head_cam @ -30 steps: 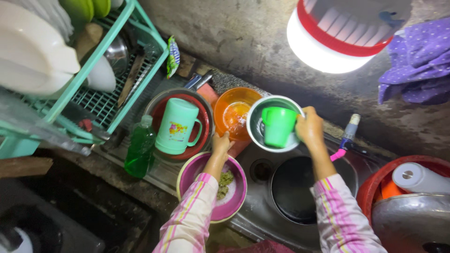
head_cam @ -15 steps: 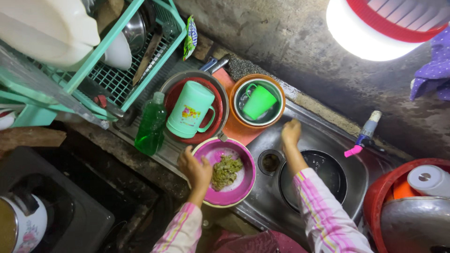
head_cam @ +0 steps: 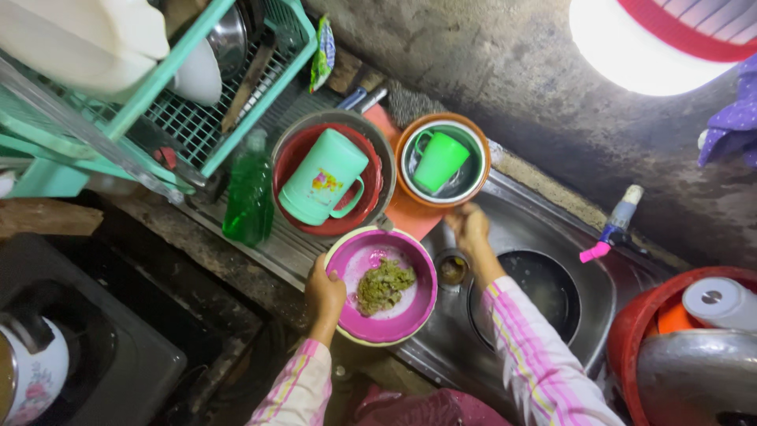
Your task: The person washes dishes at a kitchen sink. They scrub a white insulated tumbler with a sponge, rinse it under the tap, then scrub and rinse a large metal pot lid, followed by cups, a metal bowl, and an orange bowl, placing cleaned items aside.
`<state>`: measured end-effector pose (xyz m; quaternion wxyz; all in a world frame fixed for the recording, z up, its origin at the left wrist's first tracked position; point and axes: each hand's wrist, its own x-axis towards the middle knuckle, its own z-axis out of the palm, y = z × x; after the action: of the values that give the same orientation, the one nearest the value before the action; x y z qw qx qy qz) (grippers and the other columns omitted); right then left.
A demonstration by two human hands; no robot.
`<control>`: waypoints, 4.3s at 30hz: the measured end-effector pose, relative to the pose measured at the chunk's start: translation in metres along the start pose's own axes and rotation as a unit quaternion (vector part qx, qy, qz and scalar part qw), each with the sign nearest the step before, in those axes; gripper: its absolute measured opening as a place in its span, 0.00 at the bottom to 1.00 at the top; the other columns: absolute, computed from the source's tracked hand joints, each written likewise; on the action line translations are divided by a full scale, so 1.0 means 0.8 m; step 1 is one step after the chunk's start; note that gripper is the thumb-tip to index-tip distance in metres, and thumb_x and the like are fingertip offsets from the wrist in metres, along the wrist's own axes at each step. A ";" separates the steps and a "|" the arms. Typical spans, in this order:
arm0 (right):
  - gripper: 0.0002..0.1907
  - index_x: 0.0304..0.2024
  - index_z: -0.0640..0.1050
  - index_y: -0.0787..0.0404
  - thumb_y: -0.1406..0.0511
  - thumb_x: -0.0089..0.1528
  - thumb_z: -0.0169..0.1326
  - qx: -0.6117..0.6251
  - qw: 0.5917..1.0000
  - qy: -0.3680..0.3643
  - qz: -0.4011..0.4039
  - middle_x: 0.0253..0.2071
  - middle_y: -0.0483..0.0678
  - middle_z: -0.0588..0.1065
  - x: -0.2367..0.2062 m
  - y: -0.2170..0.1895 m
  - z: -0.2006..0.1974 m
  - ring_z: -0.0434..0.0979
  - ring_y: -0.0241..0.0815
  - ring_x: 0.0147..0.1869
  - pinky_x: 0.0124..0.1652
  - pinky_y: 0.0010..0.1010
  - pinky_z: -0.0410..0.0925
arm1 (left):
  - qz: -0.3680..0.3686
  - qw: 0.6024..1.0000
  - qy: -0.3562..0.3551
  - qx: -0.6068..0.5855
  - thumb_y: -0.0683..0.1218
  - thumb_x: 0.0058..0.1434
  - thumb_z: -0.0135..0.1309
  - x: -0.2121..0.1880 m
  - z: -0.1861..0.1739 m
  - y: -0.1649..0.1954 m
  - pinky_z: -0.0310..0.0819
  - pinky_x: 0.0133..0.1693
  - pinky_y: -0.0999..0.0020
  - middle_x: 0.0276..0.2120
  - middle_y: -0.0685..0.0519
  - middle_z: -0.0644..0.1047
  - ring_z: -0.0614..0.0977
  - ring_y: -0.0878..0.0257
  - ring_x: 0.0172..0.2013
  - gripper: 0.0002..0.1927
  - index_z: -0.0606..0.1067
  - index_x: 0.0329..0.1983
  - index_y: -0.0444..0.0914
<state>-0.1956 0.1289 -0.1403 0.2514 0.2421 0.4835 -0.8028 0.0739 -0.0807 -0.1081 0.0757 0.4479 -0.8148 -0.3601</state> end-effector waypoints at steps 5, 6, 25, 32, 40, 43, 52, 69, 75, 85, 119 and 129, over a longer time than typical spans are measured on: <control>0.23 0.57 0.72 0.56 0.50 0.68 0.39 -0.069 0.994 0.012 0.085 0.45 0.48 0.77 0.002 -0.039 -0.001 0.77 0.42 0.43 0.40 0.44 0.69 | -0.044 0.997 -0.069 -0.015 0.41 0.59 0.58 0.011 0.011 -0.018 0.75 0.53 0.56 0.51 0.42 0.80 0.82 0.46 0.52 0.24 0.74 0.61 0.40; 0.21 0.58 0.71 0.56 0.54 0.68 0.41 -0.077 0.992 0.032 0.097 0.43 0.47 0.76 0.003 -0.037 0.003 0.77 0.41 0.42 0.39 0.46 0.70 | -0.057 0.995 -0.079 -0.037 0.43 0.59 0.60 0.021 0.012 -0.023 0.76 0.54 0.57 0.52 0.42 0.80 0.83 0.48 0.52 0.25 0.73 0.61 0.40; 0.13 0.49 0.79 0.67 0.62 0.72 0.53 -0.357 0.915 0.171 -0.075 0.42 0.54 0.80 0.000 0.045 0.039 0.73 0.43 0.37 0.31 0.40 0.66 | -0.250 0.849 -0.016 -0.466 0.35 0.65 0.49 0.096 0.017 -0.034 0.80 0.29 0.62 0.43 0.42 0.75 0.80 0.55 0.26 0.26 0.58 0.65 0.38; 0.17 0.55 0.77 0.58 0.67 0.63 0.48 -0.226 0.973 -0.053 -0.004 0.50 0.46 0.79 0.017 0.022 0.029 0.79 0.42 0.42 0.44 0.44 0.73 | -0.278 0.793 -0.066 -0.538 0.36 0.60 0.51 0.127 0.016 -0.022 0.74 0.45 0.45 0.56 0.50 0.72 0.78 0.51 0.50 0.36 0.54 0.68 0.50; 0.20 0.59 0.68 0.54 0.64 0.66 0.57 -0.052 0.971 -0.189 0.135 0.44 0.44 0.71 -0.014 -0.017 0.006 0.73 0.40 0.43 0.47 0.60 0.75 | -0.312 0.847 -0.150 -0.404 0.42 0.56 0.71 0.088 0.033 -0.001 0.79 0.51 0.51 0.58 0.39 0.74 0.79 0.50 0.53 0.48 0.51 0.71 0.38; 0.21 0.59 0.68 0.52 0.69 0.63 0.52 -0.167 0.984 -0.055 0.020 0.47 0.46 0.77 -0.007 -0.017 0.027 0.81 0.43 0.44 0.37 0.41 0.78 | -0.127 0.935 -0.268 -0.193 0.42 0.50 0.70 0.056 0.031 -0.016 0.78 0.47 0.62 0.47 0.42 0.84 0.85 0.55 0.44 0.29 0.78 0.57 0.36; 0.20 0.56 0.67 0.57 0.75 0.61 0.47 -0.243 0.969 0.035 0.021 0.33 0.57 0.77 -0.072 0.010 -0.064 0.79 0.49 0.26 0.24 0.35 0.75 | -0.091 0.935 -0.250 -0.235 0.32 0.45 0.58 0.035 -0.028 -0.076 0.79 0.35 0.63 0.35 0.49 0.83 0.83 0.59 0.32 0.25 0.79 0.49 0.34; 0.21 0.57 0.75 0.63 0.58 0.66 0.48 -0.264 0.951 -0.120 0.106 0.49 0.47 0.79 -0.179 0.099 -0.059 0.81 0.35 0.47 0.40 0.39 0.77 | 0.029 0.951 -0.065 -0.302 0.38 0.46 0.63 0.075 -0.010 0.081 0.77 0.33 0.62 0.33 0.46 0.80 0.82 0.56 0.31 0.18 0.73 0.41 0.33; 0.24 0.63 0.64 0.57 0.61 0.66 0.51 -0.133 0.990 -0.054 0.007 0.50 0.50 0.76 -0.147 -0.004 -0.034 0.81 0.51 0.49 0.38 0.57 0.78 | 0.092 0.955 -0.038 -0.279 0.40 0.48 0.65 0.065 0.070 0.132 0.76 0.46 0.57 0.42 0.40 0.80 0.83 0.50 0.42 0.26 0.70 0.50 0.30; 0.27 0.65 0.63 0.59 0.72 0.62 0.48 -0.124 0.987 0.067 -0.073 0.44 0.58 0.78 -0.045 -0.030 -0.002 0.83 0.53 0.32 0.20 0.41 0.74 | 0.210 0.930 0.262 -0.151 0.38 0.63 0.52 0.123 -0.027 0.128 0.78 0.46 0.58 0.39 0.45 0.81 0.83 0.50 0.41 0.08 0.76 0.45 0.38; 0.25 0.58 0.70 0.59 0.57 0.61 0.60 -0.534 0.843 -0.053 -0.008 0.47 0.53 0.77 -0.135 0.178 0.005 0.77 0.44 0.48 0.47 0.36 0.72 | -0.027 0.989 0.107 -0.101 0.46 0.34 0.72 0.125 -0.152 -0.072 0.71 0.58 0.53 0.59 0.42 0.74 0.77 0.46 0.58 0.58 0.59 0.71 0.40; 0.27 0.62 0.69 0.60 0.59 0.63 0.56 -0.485 0.843 -0.112 -0.202 0.58 0.55 0.72 -0.187 0.120 0.018 0.74 0.48 0.57 0.52 0.39 0.69 | 0.211 0.946 -0.094 -0.227 0.41 0.35 0.73 -0.046 -0.157 -0.050 0.61 0.65 0.54 0.68 0.37 0.66 0.68 0.46 0.67 0.63 0.54 0.75 0.30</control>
<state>-0.0229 0.1021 -0.1027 0.2213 -0.1059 0.8179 -0.5204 0.1785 -0.1308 -0.0356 0.1727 0.2008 -0.7908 -0.5518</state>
